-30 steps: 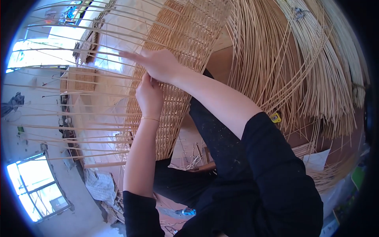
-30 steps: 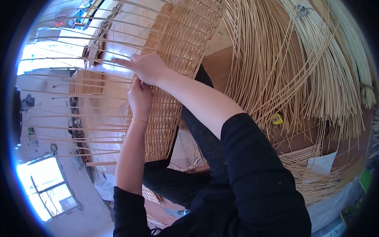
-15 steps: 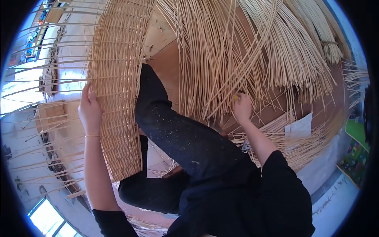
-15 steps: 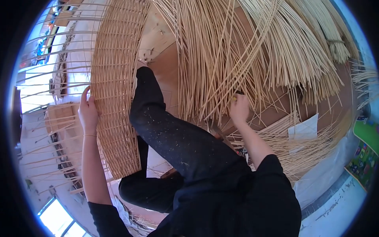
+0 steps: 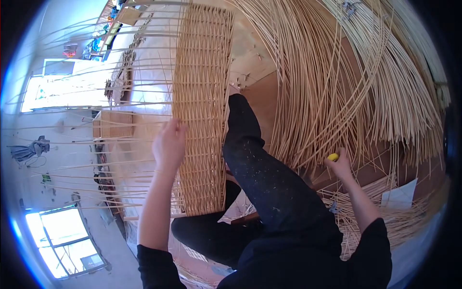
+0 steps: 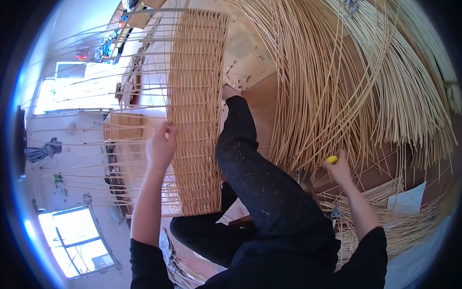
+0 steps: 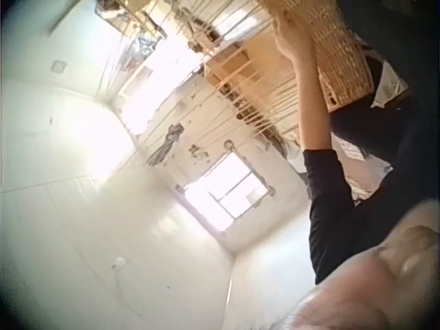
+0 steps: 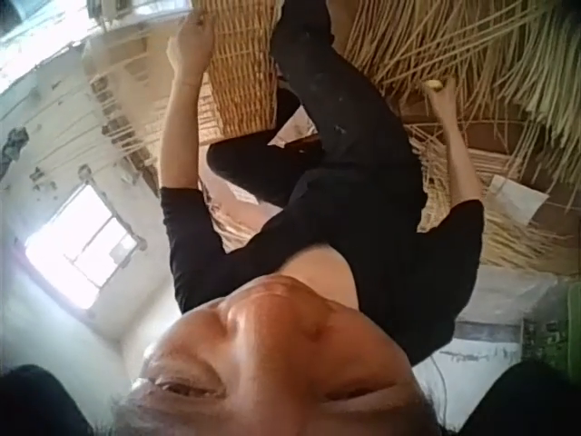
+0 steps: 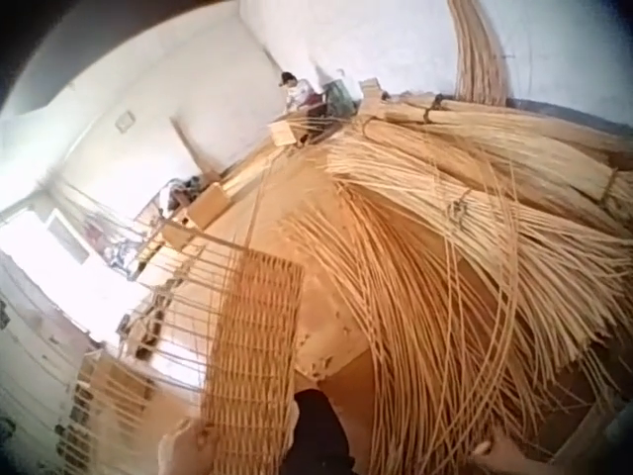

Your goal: Weaving a rectangular wicker basket using long thin strips of wood.

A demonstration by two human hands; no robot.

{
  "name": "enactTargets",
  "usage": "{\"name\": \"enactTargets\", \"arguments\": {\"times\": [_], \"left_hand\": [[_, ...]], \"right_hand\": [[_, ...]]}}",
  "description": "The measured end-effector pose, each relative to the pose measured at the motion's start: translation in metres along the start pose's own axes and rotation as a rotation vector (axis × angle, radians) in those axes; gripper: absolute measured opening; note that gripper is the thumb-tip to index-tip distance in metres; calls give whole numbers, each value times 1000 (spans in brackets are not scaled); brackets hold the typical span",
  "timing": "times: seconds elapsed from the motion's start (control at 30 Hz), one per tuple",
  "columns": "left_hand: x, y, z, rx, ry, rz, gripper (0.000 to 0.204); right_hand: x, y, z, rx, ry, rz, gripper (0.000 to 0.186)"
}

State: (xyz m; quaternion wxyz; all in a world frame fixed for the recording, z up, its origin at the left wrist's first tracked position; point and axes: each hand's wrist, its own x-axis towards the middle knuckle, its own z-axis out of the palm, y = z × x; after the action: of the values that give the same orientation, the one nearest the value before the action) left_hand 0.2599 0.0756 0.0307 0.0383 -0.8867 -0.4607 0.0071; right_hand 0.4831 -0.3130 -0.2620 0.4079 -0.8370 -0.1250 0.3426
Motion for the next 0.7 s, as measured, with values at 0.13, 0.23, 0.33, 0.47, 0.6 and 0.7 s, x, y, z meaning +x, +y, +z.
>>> {"name": "enactTargets", "arguments": {"times": [0.13, 0.23, 0.33, 0.47, 0.6, 0.7], "left_hand": [[-39, 62, 15, -486, -575, 115, 33], [-56, 74, 22, -1027, -911, -180, 33], [-55, 53, 17, -1272, -834, -329, 28], [-31, 12, 9, -1118, -574, -338, 18], [23, -36, -2, -393, 128, -224, 19], [36, -50, 10, -618, 75, -255, 21]], "right_hand": [[-36, -109, 43, 630, -335, -119, 37], [-50, -188, 89, 1021, -548, -415, 37], [-46, -233, 120, 1135, -546, -415, 41], [-25, -246, 150, 1032, -509, -383, 37], [14, -225, 162, 850, -336, -452, 33], [35, -207, 165, 615, -193, -581, 33]]}}
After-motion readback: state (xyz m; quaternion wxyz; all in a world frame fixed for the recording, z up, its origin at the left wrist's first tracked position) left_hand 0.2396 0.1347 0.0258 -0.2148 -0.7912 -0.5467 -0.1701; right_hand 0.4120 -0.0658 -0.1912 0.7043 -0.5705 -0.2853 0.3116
